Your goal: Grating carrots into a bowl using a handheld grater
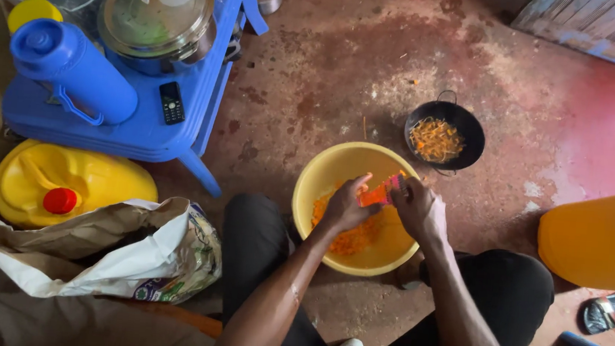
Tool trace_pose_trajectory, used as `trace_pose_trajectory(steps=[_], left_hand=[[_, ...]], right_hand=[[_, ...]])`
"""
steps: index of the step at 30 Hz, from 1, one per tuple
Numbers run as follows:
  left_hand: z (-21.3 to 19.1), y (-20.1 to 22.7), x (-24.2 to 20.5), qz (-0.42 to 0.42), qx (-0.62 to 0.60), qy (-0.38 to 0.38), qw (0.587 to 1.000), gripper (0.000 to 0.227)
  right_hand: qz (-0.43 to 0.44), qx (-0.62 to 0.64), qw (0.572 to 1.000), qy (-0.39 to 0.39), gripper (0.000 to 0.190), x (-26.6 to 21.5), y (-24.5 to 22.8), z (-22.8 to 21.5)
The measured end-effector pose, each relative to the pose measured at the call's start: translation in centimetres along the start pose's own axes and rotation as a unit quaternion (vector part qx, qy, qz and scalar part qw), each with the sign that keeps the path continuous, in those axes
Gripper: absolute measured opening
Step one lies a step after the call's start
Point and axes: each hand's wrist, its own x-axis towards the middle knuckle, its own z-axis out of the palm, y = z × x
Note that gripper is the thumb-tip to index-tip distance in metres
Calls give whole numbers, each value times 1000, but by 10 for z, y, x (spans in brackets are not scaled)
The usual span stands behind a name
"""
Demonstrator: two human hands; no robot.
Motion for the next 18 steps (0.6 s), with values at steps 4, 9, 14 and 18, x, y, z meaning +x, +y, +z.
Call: trace_pose_trajectory(steps=[4,9,14,18], left_hand=[[-14,16,-5,22,13,-12,1000,92],[0,6,-4,-11,102,-46,994,71],[-1,8,-1,-83,109,-50,989,58],[4,8,10,-156,95,-40,982,61]], right_hand=[[4,33,999,20,31,-6,9,-2],[-3,117,993,-4,26,-5,5,-1],[-3,144,990,-2,25,-3,-14,-12],[27,188,981,49,29,19,-6,-20]])
